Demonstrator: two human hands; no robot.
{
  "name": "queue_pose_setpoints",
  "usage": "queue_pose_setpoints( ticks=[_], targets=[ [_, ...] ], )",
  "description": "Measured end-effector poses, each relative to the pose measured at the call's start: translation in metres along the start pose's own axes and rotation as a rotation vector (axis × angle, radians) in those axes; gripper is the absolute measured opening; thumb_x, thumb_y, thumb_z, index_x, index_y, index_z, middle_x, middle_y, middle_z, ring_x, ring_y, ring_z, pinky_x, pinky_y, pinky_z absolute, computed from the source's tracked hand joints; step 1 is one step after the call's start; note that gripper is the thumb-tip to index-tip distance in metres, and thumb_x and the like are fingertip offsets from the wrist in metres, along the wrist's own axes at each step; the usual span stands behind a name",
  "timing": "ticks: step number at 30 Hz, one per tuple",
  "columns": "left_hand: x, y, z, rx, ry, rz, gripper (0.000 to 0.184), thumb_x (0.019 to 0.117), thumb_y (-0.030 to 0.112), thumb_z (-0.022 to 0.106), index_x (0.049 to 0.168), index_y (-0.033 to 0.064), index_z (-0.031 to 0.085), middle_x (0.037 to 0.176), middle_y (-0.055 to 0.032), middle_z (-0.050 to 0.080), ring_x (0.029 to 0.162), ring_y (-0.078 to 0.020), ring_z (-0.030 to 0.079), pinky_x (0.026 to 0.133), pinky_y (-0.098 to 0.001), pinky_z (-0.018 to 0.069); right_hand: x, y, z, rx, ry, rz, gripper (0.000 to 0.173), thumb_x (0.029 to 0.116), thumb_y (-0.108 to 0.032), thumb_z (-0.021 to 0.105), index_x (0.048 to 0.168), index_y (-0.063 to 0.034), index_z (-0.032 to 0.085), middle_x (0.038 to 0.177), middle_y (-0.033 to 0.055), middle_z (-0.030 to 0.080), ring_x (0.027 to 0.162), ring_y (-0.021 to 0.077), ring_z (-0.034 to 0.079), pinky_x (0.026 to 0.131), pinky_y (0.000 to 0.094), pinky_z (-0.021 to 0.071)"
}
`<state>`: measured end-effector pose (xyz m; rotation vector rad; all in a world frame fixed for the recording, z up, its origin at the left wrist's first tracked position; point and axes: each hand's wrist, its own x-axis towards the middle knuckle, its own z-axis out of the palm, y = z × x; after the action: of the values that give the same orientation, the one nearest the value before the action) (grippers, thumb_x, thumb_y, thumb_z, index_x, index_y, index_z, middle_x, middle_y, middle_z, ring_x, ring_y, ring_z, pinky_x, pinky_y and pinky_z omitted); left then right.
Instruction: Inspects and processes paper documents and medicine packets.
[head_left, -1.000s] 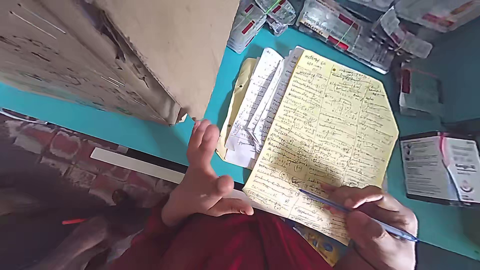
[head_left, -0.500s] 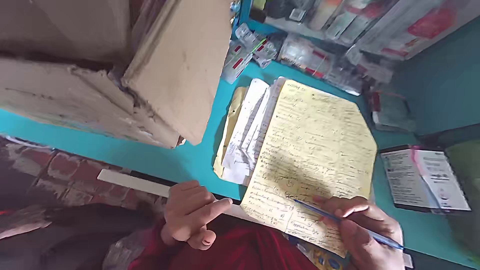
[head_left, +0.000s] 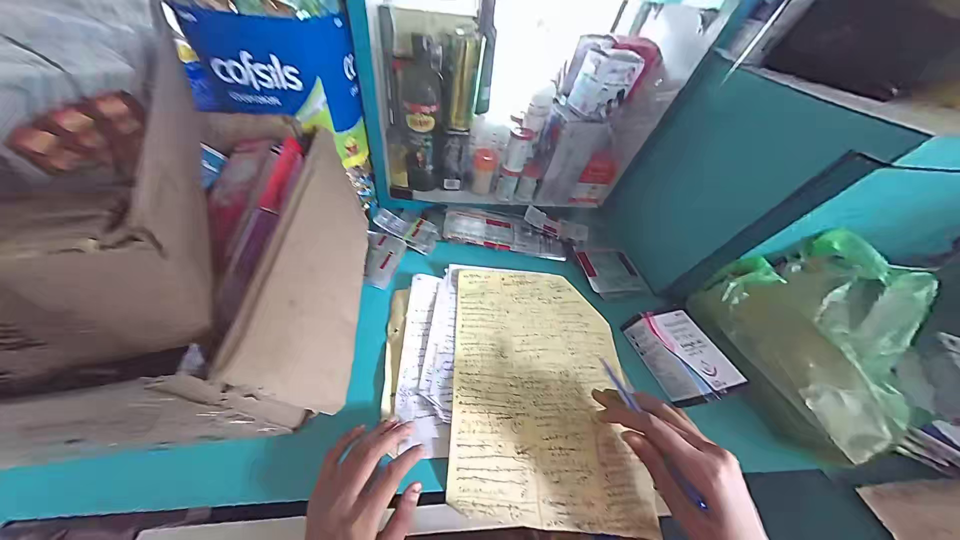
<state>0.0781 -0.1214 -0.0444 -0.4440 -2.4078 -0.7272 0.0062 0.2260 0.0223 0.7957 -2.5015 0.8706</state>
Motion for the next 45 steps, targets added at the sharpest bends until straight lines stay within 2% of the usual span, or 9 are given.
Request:
queue_pose_setpoints(
  ticks=[7, 12, 17, 24, 29, 32, 35, 40, 45],
  targets=[
    [0.003, 0.006, 0.003, 0.0, 0.063, -0.11, 0.031, 0.1048, 0.034, 0.046, 0.112, 0.0173, 0.071, 0.129, -0.0056, 0.069, 0.137, -0.0157, 0.052, 0.118, -0.0392, 0.0298, 0.105, 0.019, -0.017, -0.401, -0.045, -0.264, 0.028, 0.1022, -0.018, 0.051, 0.109, -0.0042, 0.075, 0.084, 0.0182, 0.071, 0.076, 0.0389, 0.07, 0.069, 0.054, 0.0554],
    [0.0, 0.007, 0.004, -0.023, 0.095, -0.123, 0.03, 0.1052, 0.033, 0.048, 0.111, 0.0167, 0.073, 0.129, -0.0062, 0.069, 0.136, -0.0164, 0.053, 0.118, -0.0383, 0.0332, 0.2, 0.048, 0.008, -0.484, -0.365, -0.083, 0.033, 0.0974, -0.016, 0.07, 0.127, -0.0016, 0.068, 0.113, 0.0275, 0.069, 0.11, 0.0487, 0.065, 0.09, 0.0649, 0.0496],
    [-0.002, 0.004, 0.007, -0.029, 0.13, -0.119, 0.03, 0.1059, 0.034, 0.048, 0.11, 0.0173, 0.072, 0.132, -0.0036, 0.067, 0.13, -0.0101, 0.055, 0.115, -0.0317, 0.0365, 0.245, 0.03, 0.06, -0.463, -0.467, -0.104, 0.035, 0.0988, -0.022, 0.068, 0.128, -0.0021, 0.066, 0.109, 0.0263, 0.069, 0.106, 0.0481, 0.066, 0.084, 0.0642, 0.0513],
    [0.002, 0.006, 0.007, 0.01, 0.147, -0.143, 0.03, 0.1052, 0.034, 0.049, 0.11, 0.0172, 0.073, 0.13, -0.0086, 0.069, 0.124, -0.016, 0.061, 0.106, -0.0316, 0.0454, 0.285, -0.014, 0.137, -0.454, -0.563, -0.172, 0.04, 0.0952, -0.015, 0.071, 0.131, 0.0016, 0.062, 0.117, 0.027, 0.067, 0.12, 0.0464, 0.06, 0.098, 0.0609, 0.0462],
    [0.003, 0.004, 0.006, -0.006, 0.165, -0.121, 0.029, 0.1065, 0.033, 0.048, 0.108, 0.0159, 0.072, 0.127, -0.0083, 0.07, 0.122, -0.0134, 0.062, 0.105, -0.0281, 0.0462, 0.3, -0.012, 0.174, -0.383, -0.506, -0.133, 0.06, 0.0936, -0.036, 0.074, 0.131, 0.0082, 0.059, 0.121, 0.0315, 0.065, 0.126, 0.0484, 0.055, 0.105, 0.0619, 0.0408],
    [0.003, 0.004, 0.007, -0.02, 0.168, -0.122, 0.029, 0.1066, 0.032, 0.049, 0.108, 0.0153, 0.072, 0.126, -0.0072, 0.07, 0.121, -0.012, 0.062, 0.103, -0.0268, 0.0469, 0.303, -0.012, 0.183, -0.374, -0.436, -0.167, 0.035, 0.0967, -0.019, 0.066, 0.12, 0.0063, 0.066, 0.115, 0.0287, 0.068, 0.122, 0.0465, 0.058, 0.107, 0.0611, 0.0383],
    [0.003, 0.002, 0.008, -0.039, 0.19, -0.128, 0.027, 0.1063, 0.031, 0.049, 0.106, 0.016, 0.073, 0.125, -0.0054, 0.07, 0.12, -0.0097, 0.062, 0.103, -0.0248, 0.0477, 0.312, -0.013, 0.17, -0.294, -0.257, -0.199, 0.023, 0.0981, -0.013, 0.059, 0.107, 0.005, 0.07, 0.098, 0.0284, 0.071, 0.105, 0.0486, 0.066, 0.094, 0.0651, 0.0444],
    [0.003, 0.001, 0.01, -0.033, 0.213, -0.129, 0.027, 0.1067, 0.03, 0.049, 0.107, 0.0161, 0.072, 0.125, -0.0041, 0.07, 0.119, -0.0086, 0.062, 0.102, -0.0239, 0.0479, 0.329, -0.015, 0.114, -0.077, -0.203, 0.025, 0.03, 0.1025, -0.021, 0.057, 0.122, -0.0024, 0.07, 0.102, 0.0278, 0.071, 0.097, 0.051, 0.067, 0.079, 0.0706, 0.0475],
    [0.006, 0.0, 0.011, -0.024, 0.23, -0.133, 0.027, 0.1065, 0.029, 0.049, 0.104, 0.0155, 0.072, 0.122, -0.0048, 0.071, 0.118, -0.0084, 0.063, 0.1, -0.0224, 0.0491, 0.275, -0.012, 0.073, -0.299, 0.152, -0.694, 0.025, 0.1018, -0.01, 0.056, 0.119, 0.001, 0.07, 0.111, 0.0209, 0.074, 0.093, 0.0395, 0.073, 0.068, 0.0497, 0.0581]
  ],
)
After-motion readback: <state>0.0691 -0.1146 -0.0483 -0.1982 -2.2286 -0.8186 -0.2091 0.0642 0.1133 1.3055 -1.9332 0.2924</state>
